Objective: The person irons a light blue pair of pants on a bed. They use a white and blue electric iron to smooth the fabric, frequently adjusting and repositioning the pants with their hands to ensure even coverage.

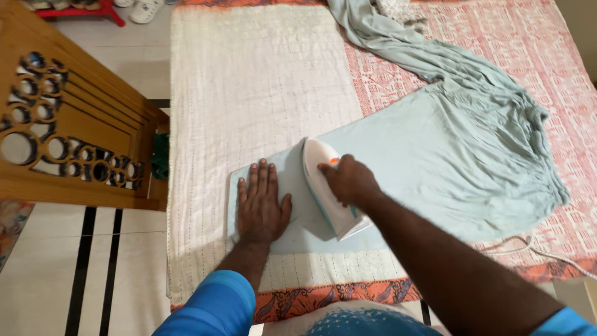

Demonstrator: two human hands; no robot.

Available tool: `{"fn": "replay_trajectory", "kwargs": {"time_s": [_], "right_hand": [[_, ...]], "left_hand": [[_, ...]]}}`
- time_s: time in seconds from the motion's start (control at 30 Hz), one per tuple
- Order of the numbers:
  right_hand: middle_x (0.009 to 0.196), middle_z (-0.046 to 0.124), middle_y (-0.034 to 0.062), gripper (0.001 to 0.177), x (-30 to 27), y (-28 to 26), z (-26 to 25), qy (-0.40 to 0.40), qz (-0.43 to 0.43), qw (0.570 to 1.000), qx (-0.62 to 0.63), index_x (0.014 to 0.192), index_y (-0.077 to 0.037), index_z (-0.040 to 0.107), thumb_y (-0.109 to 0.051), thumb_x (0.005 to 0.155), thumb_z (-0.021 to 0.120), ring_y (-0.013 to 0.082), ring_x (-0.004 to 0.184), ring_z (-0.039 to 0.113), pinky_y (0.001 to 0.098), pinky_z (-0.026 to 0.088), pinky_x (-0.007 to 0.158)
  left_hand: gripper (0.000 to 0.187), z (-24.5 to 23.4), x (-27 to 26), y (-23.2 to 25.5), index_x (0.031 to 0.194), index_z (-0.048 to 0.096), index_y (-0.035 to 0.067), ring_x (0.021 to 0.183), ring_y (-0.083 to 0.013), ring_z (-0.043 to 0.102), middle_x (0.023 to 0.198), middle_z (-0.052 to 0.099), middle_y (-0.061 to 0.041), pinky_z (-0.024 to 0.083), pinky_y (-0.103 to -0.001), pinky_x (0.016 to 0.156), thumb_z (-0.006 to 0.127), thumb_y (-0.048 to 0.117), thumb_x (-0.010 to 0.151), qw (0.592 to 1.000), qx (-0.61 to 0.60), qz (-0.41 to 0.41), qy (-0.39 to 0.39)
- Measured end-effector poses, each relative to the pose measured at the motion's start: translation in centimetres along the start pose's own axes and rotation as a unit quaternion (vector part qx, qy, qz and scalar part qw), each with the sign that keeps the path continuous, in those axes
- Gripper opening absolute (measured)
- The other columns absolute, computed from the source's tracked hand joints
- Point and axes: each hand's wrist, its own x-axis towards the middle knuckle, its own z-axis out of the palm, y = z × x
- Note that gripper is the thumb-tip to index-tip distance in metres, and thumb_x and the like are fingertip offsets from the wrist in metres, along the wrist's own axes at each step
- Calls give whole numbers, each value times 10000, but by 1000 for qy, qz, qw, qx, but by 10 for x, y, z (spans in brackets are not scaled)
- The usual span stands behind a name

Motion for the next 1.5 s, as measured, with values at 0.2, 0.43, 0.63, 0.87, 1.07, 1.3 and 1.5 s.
{"fn": "replay_trajectory", "kwargs": {"time_s": [0.2, 0.43, 0.63, 0.87, 1.07, 1.3, 1.5], "right_hand": [[619, 681, 170, 636, 90, 35, -69, 49, -37, 998, 21, 796, 67, 674, -519, 1017, 562, 271, 515, 683, 433, 572, 574], [606, 680, 171, 693, 101, 123, -109, 57, -24, 997, 35, 689, 78, 698, -501, 1034, 536, 309, 554, 685, 425, 556, 691], [637, 715, 175, 769, 144, 143, -161, 80, -8, 996, -44, 664, 67, 731, -575, 1034, 525, 309, 617, 709, 410, 564, 780], [708, 716, 187, 750, 171, 175, -208, 115, 58, 992, 4, 741, 63, 734, -590, 1055, 543, 343, 709, 699, 481, 541, 739], [740, 685, 175, 752, 184, 206, -233, 98, 114, 987, 51, 794, 68, 693, -616, 1071, 548, 330, 686, 658, 526, 542, 682], [610, 698, 157, 604, 85, 196, -163, 83, 70, 993, 39, 752, 25, 724, -524, 980, 616, 268, 530, 684, 458, 547, 563], [601, 693, 158, 591, -46, 162, -42, 62, 124, 983, 123, 929, 66, 646, -526, 935, 650, 248, 460, 672, 413, 560, 497]], "left_hand": [[760, -4, 1, 2, 1561, 309, 6, 1546, -349, 188, 1657, 254, -199, 112, -545, 1231, 478, 426, 950, 1000, 22, 9, 9], [777, -1, 2, 2, 1554, 305, -2, 1531, -351, 206, 1647, 253, -205, 130, -547, 1215, 494, 426, 933, 999, 40, 14, 9], [778, -2, 3, 2, 1559, 312, -1, 1540, -348, 213, 1652, 265, -203, 139, -547, 1225, 503, 422, 935, 999, 49, 18, 12], [761, 0, 2, 3, 1553, 320, 11, 1540, -343, 207, 1653, 267, -200, 127, -551, 1227, 497, 423, 938, 999, 48, 15, 19], [768, 3, 1, 1, 1559, 316, -1, 1546, -354, 204, 1656, 263, -210, 121, -555, 1227, 489, 419, 940, 998, 57, 25, 27], [784, 6, 8, 6, 1567, 236, -1, 1539, -368, 157, 1658, 195, -216, 94, -585, 1204, 488, 406, 946, 998, 61, 12, 1], [777, 32, 15, 99, 1590, 239, 2, 1551, -393, 142, 1681, 179, -234, 85, -576, 1217, 521, 359, 959, 984, -119, 134, -16]]}}
